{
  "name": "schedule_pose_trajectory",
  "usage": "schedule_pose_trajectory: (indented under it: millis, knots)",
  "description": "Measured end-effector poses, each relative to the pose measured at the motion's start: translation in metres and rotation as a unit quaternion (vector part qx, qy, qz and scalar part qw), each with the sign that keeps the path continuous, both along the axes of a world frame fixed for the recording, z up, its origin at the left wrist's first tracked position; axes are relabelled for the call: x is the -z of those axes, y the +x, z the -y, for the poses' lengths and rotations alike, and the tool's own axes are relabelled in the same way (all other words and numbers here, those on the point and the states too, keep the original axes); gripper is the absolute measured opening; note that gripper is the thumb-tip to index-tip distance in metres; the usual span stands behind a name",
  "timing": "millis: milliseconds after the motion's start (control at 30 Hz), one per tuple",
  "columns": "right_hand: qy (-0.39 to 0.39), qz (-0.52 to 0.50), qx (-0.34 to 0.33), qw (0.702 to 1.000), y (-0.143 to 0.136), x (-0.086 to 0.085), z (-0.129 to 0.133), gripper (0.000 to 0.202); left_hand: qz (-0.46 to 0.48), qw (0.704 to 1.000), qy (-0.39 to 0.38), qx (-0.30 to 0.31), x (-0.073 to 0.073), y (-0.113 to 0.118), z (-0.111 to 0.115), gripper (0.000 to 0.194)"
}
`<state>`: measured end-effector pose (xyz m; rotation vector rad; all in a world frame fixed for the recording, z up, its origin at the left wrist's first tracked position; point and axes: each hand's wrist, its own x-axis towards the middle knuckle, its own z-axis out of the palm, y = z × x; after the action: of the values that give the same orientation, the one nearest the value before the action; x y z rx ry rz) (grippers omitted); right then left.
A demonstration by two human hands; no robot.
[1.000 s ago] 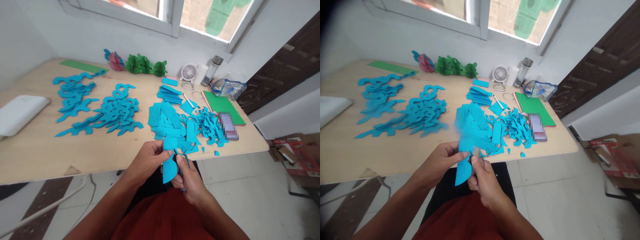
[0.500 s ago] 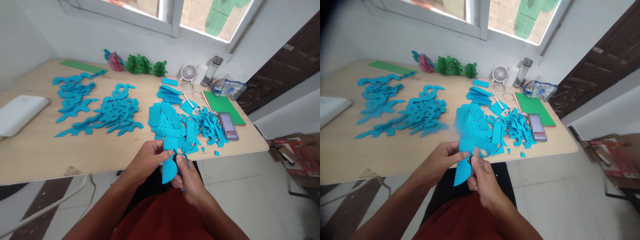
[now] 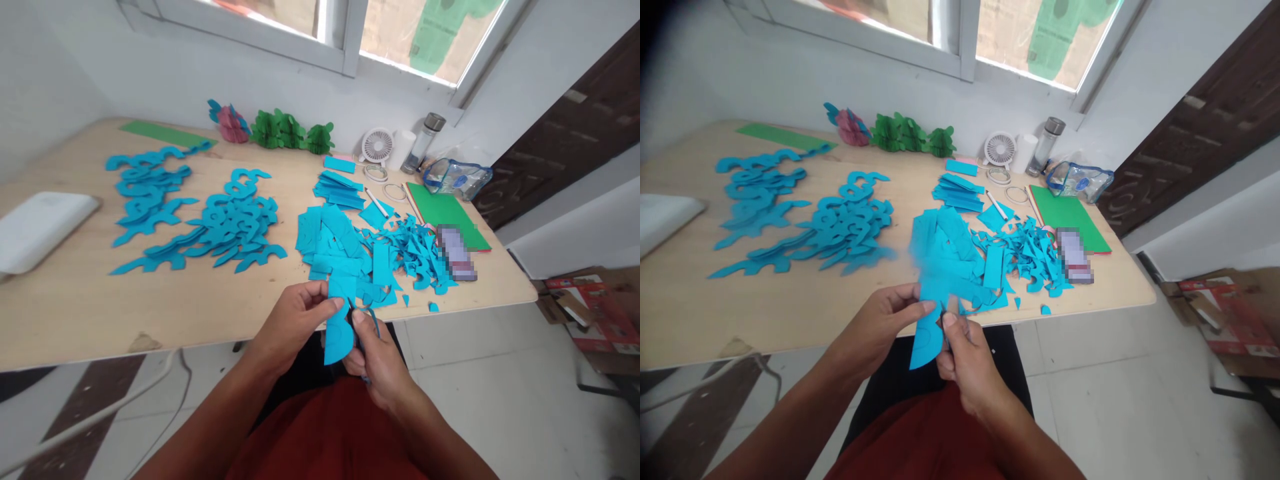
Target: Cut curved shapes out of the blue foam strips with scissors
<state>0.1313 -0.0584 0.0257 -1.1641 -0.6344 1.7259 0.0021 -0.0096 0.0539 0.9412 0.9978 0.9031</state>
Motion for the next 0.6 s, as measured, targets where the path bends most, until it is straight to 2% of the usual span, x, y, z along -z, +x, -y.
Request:
schedule_pose_trajectory:
  millis: [367,600]
  knots:
    - [0.023,0.03,-0.024,0.999,0.0037,-0.0008,0.0005,0.043,-0.02,0.998,0.016,0.055,-0.0081,-0.0057,-0.005,0.017]
    - [0.017,0.027,-0.02,0.999,0.0035,0.0003,-0.001,0.042,0.0,0.998,0.016,0.068,-0.0049,-0.0072,-0.008,0.01]
